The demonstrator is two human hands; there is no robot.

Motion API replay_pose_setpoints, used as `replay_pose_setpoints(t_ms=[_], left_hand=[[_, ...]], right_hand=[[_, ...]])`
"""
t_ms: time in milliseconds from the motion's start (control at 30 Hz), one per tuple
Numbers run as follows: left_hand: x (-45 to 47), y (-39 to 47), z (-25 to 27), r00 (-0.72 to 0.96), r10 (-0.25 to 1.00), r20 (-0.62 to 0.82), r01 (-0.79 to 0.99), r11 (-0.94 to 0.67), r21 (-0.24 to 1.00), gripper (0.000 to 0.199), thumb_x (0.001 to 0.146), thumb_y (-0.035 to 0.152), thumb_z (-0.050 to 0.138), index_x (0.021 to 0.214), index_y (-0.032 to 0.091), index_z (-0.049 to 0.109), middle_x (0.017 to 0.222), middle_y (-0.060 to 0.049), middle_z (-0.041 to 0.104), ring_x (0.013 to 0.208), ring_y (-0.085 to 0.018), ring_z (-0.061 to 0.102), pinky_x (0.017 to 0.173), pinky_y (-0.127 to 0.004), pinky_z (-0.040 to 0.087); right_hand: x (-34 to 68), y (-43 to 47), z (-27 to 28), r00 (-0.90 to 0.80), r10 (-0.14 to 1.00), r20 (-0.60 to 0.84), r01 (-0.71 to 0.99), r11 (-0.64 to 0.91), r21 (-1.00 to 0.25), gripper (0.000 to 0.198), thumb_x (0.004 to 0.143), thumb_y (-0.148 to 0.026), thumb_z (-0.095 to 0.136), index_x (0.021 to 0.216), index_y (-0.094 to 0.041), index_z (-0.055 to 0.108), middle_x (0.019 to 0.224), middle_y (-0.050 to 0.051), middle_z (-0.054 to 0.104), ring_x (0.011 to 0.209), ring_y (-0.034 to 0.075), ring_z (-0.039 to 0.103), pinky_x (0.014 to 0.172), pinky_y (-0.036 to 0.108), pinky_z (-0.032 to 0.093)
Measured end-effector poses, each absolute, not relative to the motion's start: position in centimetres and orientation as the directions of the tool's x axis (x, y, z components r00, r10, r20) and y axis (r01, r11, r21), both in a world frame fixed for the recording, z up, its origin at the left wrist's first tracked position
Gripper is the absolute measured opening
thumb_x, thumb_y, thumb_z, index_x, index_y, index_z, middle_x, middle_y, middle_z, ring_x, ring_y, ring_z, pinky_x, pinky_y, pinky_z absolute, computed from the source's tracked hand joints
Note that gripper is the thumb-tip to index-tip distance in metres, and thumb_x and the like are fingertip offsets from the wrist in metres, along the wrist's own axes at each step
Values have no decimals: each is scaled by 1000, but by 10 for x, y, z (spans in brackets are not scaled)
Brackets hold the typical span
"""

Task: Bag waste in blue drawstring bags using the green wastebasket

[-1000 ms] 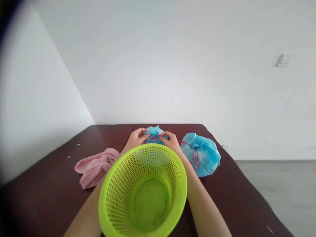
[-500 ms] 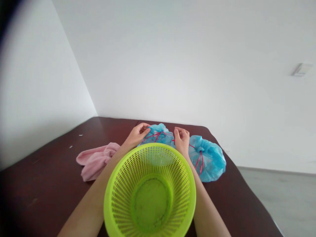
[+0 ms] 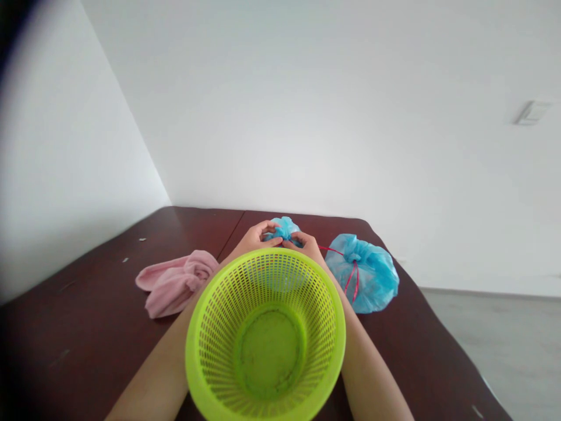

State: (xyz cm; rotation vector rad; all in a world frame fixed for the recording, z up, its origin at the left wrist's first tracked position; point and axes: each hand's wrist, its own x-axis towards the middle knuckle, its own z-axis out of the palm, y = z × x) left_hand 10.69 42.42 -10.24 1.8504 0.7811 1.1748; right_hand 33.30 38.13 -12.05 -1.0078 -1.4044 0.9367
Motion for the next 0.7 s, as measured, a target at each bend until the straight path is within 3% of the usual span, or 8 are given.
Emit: replay_pose_setpoints(t_ms=[133,233,400,533,700], left_hand=[[97,424,-101,363,814,454,203,-545,814,34,94,33,88,127,25,85,124,-12,90,116,-34,85,107,-47,66],[91,424,-97,342,814,470,281,-566,775,37,88,23,86,124,27,87,124,-10,90,120,-35,82,113,-48,63],[88,423,-97,305,839,451,349,-539,766,37,81,14,84,116,27,88,119,-11,90,112,-36,80,108,-47,62],[84,422,-94,278,860,427,351,-505,789,23,86,18,85,107,26,89,116,-12,90,114,-39,80,113,-51,59],[80,418,-79,275,876,397,232,-461,856,15,94,33,93,107,26,91,119,-11,90,119,-37,77,114,-47,56]], right_hand=[[341,386,-117,72,943,326,34,324,-945,47,80,-68,98,87,-28,75,80,0,75,74,21,63,73,36,51],[347,389,-116,175,922,346,29,346,-938,52,84,-74,93,90,-28,69,81,0,71,76,21,60,73,35,49],[347,390,-115,272,874,403,71,399,-914,58,87,-79,92,92,-29,65,80,-1,64,79,21,55,72,35,48],[343,392,-117,313,856,412,78,409,-909,63,88,-86,89,92,-30,60,75,-4,55,72,19,47,64,33,40],[347,394,-121,371,851,372,40,386,-922,65,85,-88,90,92,-30,62,74,-6,53,71,18,46,63,32,39]])
